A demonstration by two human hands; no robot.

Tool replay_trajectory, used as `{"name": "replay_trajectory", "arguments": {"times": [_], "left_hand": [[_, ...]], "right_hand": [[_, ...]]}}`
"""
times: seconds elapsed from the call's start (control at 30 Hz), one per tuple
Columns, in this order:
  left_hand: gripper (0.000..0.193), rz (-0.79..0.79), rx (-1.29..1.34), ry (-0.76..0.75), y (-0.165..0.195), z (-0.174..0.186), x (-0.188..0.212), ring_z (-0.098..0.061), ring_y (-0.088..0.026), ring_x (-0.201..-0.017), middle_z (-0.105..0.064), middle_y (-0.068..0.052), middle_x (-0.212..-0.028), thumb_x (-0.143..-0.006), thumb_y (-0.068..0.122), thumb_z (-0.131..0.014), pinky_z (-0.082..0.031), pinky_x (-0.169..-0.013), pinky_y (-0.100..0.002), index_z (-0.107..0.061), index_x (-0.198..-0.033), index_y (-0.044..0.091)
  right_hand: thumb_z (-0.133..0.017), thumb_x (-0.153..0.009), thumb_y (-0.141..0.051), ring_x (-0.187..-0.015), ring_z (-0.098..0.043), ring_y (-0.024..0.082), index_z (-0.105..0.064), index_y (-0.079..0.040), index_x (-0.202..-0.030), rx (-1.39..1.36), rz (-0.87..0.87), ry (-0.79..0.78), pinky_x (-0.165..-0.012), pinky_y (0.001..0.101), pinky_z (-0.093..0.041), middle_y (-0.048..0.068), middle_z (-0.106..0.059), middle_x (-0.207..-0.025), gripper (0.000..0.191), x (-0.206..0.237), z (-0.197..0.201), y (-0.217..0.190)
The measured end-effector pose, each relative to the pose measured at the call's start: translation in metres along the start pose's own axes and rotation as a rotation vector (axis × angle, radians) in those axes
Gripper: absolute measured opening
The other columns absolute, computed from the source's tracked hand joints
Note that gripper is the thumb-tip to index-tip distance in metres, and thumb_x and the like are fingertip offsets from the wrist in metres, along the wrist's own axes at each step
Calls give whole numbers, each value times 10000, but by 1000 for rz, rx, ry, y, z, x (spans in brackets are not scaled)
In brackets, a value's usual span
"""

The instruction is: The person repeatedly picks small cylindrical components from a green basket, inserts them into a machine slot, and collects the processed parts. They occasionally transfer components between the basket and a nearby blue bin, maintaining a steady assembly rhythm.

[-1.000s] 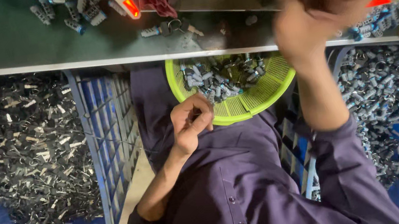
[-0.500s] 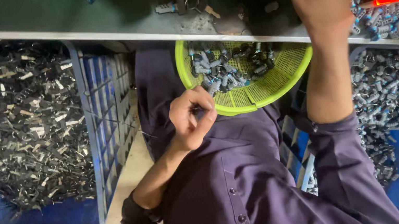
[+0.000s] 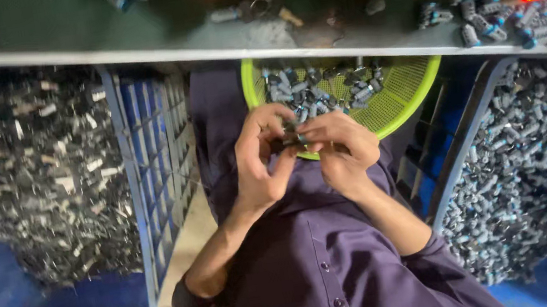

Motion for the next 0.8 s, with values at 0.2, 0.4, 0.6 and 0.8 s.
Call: {"name": "replay_trajectory", "arguments": {"times": [0.2, 0.4, 0.6, 0.8], "left_hand": [[176, -128, -375, -62, 14, 4, 3, -707, -135, -804, -674, -95, -902, -895, -3, -685, -551, -745, -255, -616, -1057, -13], [110, -146, -453, -25, 35, 3, 0, -698, -135, -652, -685, -81, -770, -904, 17, -695, -511, -611, -247, -656, -1006, -2], [144, -154, -376, -12, 77, 21, 33, -655, -132, -606, -700, -109, -799, -871, -5, -681, -493, -560, -233, -659, -1011, -22], [111, -381, -680, 518, 121, 108, 97, -699, -251, -788, -712, -93, -909, -975, 49, -638, -547, -666, -316, -596, -1031, -38]], "right_hand": [[-588, -917, 218, -968, -739, 290, -459, 13, -1087, -235, -154, 4, -832, 378, -639, 237, -710, -1027, 296, -7, 8, -1], [-730, -844, 168, -907, -722, 245, -400, -53, -1043, -277, -307, -14, -800, 354, -632, 161, -701, -936, 444, -6, 1, 15], [-619, -929, 154, -854, -612, 197, -535, -115, -1088, -1379, -942, 138, -768, 287, -542, 110, -636, -1031, 324, 5, -16, 46], [-489, -1010, 94, -832, -632, 210, -517, -92, -1045, -1001, -751, 119, -733, 326, -548, 124, -632, -987, 191, -22, 24, 56]]}}
Point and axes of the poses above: each hand's wrist, its own x-axis away from the middle knuckle, its own z-axis out of the back of the hand, y = z × x, the point moved 5 cm from there along -x, towards the middle knuckle
